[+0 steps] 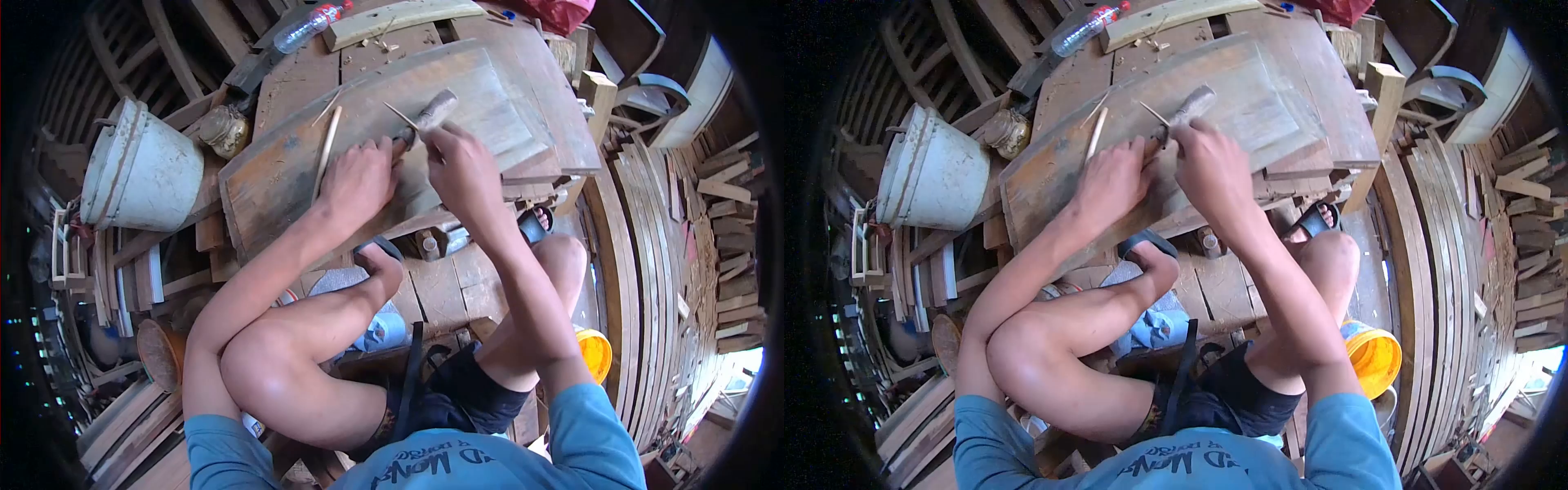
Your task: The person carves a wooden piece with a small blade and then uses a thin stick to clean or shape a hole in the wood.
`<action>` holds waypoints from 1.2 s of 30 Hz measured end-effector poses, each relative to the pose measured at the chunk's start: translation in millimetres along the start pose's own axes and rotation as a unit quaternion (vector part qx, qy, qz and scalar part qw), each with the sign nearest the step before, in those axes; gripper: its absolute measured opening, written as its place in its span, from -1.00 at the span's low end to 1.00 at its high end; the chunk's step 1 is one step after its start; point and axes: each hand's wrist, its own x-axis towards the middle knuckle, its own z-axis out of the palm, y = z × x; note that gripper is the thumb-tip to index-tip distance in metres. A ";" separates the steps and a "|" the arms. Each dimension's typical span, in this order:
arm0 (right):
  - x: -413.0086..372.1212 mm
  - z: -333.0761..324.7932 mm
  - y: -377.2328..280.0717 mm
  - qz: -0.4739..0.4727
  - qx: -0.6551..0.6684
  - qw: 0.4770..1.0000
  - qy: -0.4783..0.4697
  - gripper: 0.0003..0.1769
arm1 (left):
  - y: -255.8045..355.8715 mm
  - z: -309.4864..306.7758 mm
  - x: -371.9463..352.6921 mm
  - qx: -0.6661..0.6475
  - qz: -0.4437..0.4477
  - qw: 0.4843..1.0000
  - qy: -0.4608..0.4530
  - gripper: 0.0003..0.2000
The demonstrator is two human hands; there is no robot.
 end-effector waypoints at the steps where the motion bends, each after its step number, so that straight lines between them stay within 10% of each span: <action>1: 4.9 2.1 0.5 -0.033 -0.025 0.999 0.005 -0.74 | -1.0 -0.6 0.8 -0.004 0.004 1.000 0.004 -0.75; 36: -30.9 -11.7 5.4 -0.009 0.015 1.000 -0.021 -0.77 | 6.4 -8.7 4.4 0.071 -0.010 0.997 -0.015 -0.76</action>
